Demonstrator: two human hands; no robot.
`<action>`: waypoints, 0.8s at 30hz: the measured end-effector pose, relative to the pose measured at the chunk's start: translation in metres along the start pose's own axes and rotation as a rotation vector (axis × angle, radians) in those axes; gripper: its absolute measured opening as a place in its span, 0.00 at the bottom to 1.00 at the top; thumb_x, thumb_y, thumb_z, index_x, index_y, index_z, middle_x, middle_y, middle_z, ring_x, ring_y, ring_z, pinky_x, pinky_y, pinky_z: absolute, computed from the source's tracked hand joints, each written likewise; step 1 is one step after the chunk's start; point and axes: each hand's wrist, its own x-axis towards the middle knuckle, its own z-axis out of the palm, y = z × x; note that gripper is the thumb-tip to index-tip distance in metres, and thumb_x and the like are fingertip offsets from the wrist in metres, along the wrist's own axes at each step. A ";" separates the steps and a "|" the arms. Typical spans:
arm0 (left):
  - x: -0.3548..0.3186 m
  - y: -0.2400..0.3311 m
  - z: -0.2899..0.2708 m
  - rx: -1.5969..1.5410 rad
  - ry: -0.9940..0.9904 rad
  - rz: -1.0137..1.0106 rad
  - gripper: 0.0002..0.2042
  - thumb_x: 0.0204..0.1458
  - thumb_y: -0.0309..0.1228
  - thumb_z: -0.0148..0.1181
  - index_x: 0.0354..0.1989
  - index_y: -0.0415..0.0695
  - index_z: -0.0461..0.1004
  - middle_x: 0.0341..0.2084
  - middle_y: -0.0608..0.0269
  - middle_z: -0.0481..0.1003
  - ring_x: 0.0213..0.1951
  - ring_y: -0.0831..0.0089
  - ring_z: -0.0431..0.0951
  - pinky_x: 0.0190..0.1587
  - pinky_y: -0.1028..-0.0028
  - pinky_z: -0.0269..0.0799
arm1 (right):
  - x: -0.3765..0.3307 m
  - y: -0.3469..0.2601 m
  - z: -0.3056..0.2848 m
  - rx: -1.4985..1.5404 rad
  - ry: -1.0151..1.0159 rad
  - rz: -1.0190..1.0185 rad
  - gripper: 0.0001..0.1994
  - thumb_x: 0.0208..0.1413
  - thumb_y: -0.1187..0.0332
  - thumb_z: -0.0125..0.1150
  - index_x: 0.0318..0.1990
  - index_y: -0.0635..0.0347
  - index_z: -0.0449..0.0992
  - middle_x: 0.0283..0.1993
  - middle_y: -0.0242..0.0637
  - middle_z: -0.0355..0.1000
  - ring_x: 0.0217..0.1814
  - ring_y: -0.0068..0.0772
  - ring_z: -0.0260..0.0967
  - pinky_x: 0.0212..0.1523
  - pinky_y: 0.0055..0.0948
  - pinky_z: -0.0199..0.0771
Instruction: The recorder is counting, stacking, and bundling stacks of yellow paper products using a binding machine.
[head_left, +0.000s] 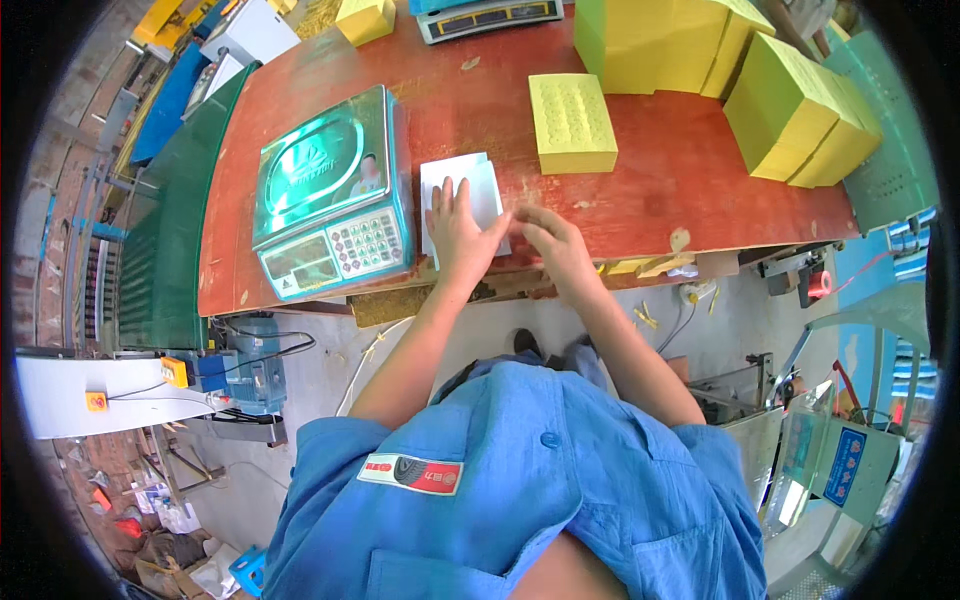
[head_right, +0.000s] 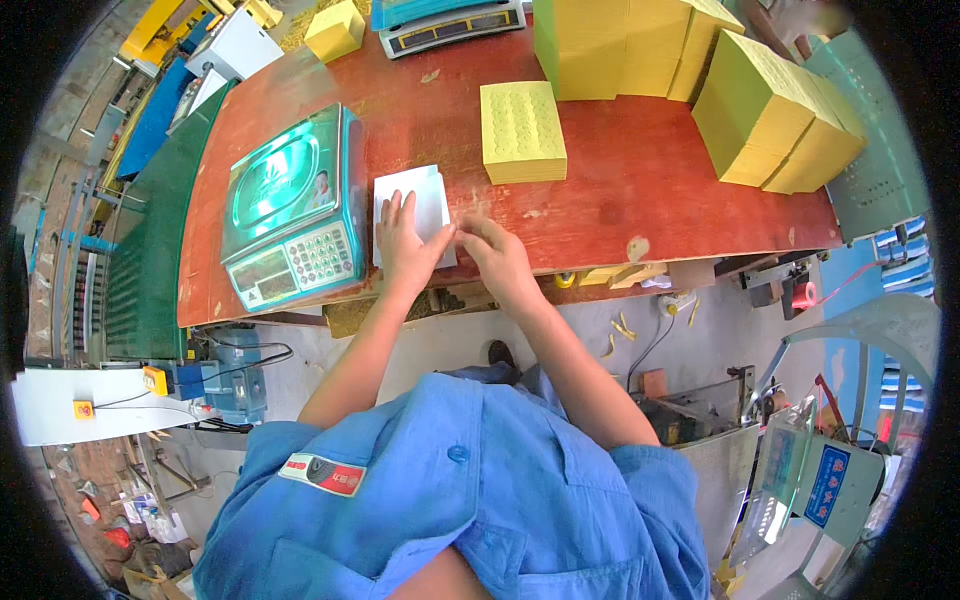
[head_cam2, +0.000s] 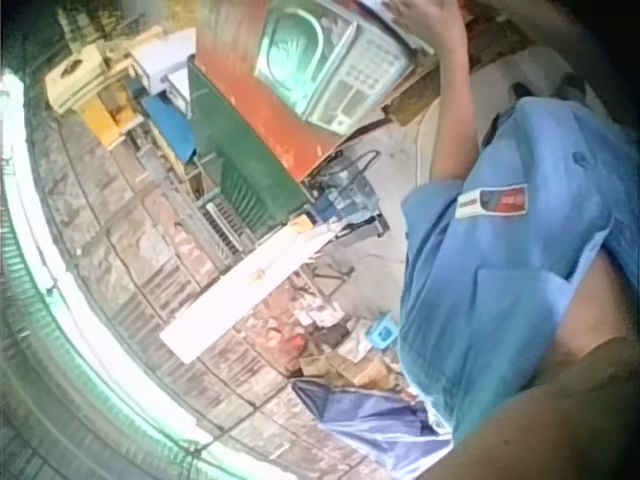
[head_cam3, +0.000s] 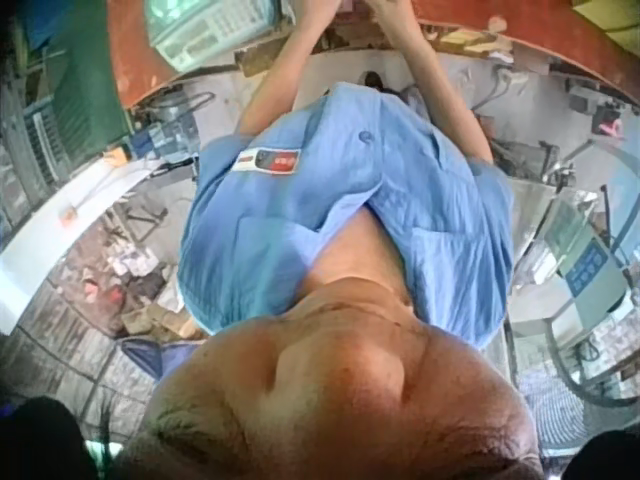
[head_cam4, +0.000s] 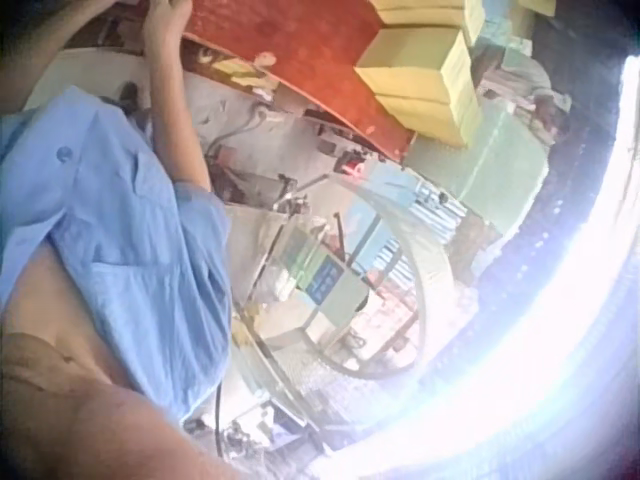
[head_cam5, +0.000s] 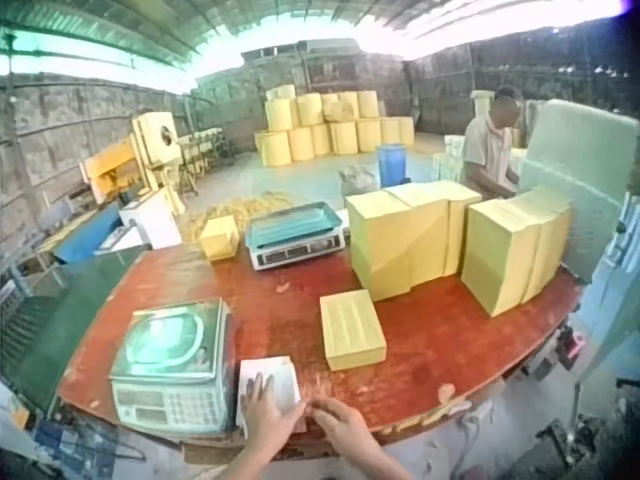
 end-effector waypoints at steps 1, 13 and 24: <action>0.000 -0.003 -0.002 -0.055 0.000 0.020 0.38 0.45 0.45 0.67 0.62 0.37 0.61 0.65 0.42 0.56 0.68 0.45 0.51 0.66 0.45 0.46 | 0.010 0.001 0.003 0.167 -0.021 0.087 0.17 0.62 0.71 0.48 0.56 0.70 0.70 0.50 0.41 0.73 0.47 0.27 0.71 0.48 0.29 0.73; 0.004 -0.014 -0.011 -0.307 0.051 0.019 0.26 0.45 0.33 0.68 0.52 0.36 0.68 0.61 0.41 0.61 0.63 0.46 0.59 0.64 0.57 0.56 | 0.062 -0.003 0.013 0.416 -0.124 0.270 0.15 0.61 0.71 0.50 0.51 0.68 0.74 0.38 0.37 0.74 0.32 0.25 0.71 0.34 0.24 0.73; 0.007 -0.022 -0.021 -0.629 -0.009 -0.107 0.20 0.50 0.30 0.66 0.50 0.37 0.70 0.61 0.44 0.63 0.63 0.54 0.63 0.64 0.62 0.57 | 0.077 0.003 0.021 0.380 -0.225 0.232 0.10 0.60 0.72 0.52 0.45 0.63 0.76 0.38 0.33 0.75 0.39 0.22 0.71 0.43 0.24 0.72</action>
